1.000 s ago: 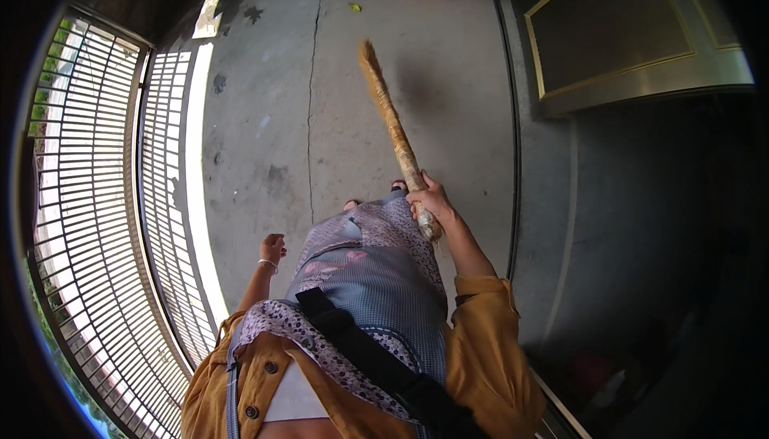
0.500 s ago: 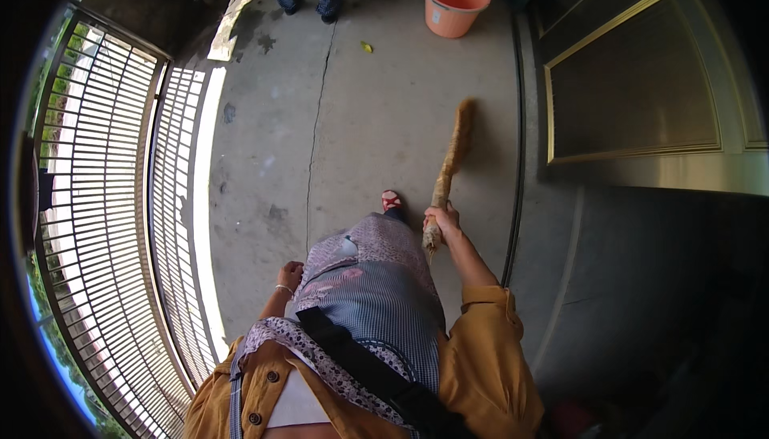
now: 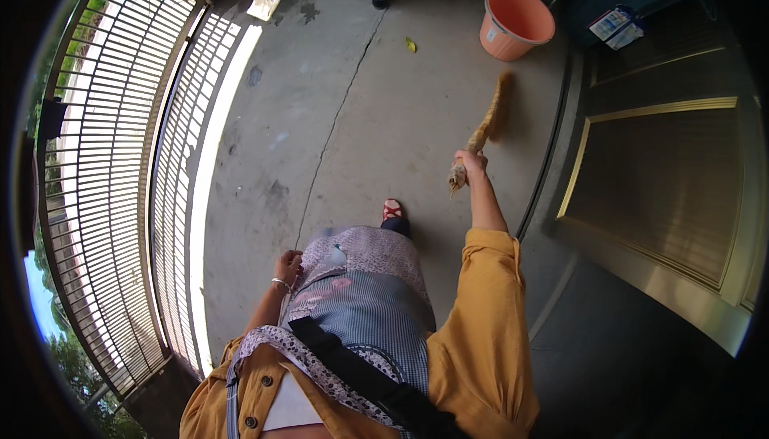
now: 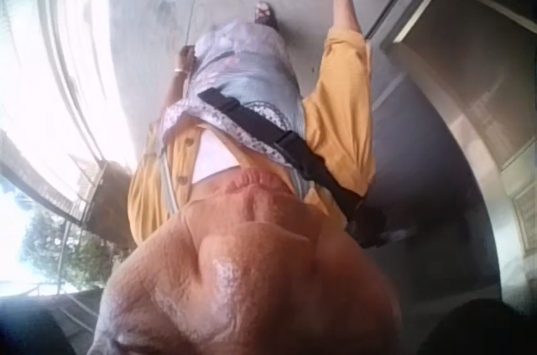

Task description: The person sweeps a concrete floor area with a traditional straw broom, moving debris toward a dustpan. They sweep near a parked white car, along a wall, and under a metal grate, then gather the swept material into a dustpan.

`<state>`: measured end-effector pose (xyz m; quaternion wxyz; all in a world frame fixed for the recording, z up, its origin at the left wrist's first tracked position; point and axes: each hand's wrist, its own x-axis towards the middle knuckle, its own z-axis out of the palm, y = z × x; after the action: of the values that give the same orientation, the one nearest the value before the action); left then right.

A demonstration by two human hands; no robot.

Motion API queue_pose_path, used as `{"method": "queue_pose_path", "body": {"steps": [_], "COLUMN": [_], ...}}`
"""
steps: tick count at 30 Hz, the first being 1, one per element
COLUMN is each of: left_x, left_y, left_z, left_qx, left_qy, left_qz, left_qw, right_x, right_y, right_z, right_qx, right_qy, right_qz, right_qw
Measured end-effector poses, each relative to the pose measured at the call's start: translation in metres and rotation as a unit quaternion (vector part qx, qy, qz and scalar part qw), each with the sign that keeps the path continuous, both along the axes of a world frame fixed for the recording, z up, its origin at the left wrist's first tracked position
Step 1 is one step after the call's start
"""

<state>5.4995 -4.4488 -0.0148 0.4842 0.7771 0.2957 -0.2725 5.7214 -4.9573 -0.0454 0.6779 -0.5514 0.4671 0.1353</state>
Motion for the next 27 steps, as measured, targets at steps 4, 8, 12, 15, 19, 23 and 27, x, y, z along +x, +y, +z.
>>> {"method": "queue_pose_path", "body": {"steps": [4,8,12,15,19,23,27], "left_x": [-0.045,-0.079,-0.089,-0.104,-0.077,-0.051,-0.053], "left_y": [0.011,0.024,0.030,0.035,0.055,0.080,0.099], "left_z": [0.013,0.013,0.010,0.005,-0.002,-0.010,-0.011], "left_qx": [0.013,0.025,0.025,0.011,0.012,0.005,-0.012], "left_qy": [0.040,0.047,0.029,0.038,0.017,0.006,-0.015], "left_qz": [0.082,0.109,0.172,0.205,0.176,0.167,0.165], "left_qw": [0.996,0.993,0.984,0.978,0.984,0.986,0.986], "right_x": [0.078,0.092,0.077,0.067,0.056,0.023,0.020], "right_y": [0.061,0.118,0.163,0.196,0.182,0.187,0.225], "right_z": [-0.045,-0.109,-0.113,-0.027,0.066,0.074,0.044], "right_qx": [-0.040,-0.123,-0.187,-0.057,0.093,0.055,0.069], "right_qy": [0.038,0.015,-0.003,0.027,0.037,0.030,0.053], "right_qz": [0.020,0.155,0.351,0.467,0.475,0.452,0.365], "right_qw": [0.998,0.980,0.917,0.882,0.875,0.890,0.927]}}
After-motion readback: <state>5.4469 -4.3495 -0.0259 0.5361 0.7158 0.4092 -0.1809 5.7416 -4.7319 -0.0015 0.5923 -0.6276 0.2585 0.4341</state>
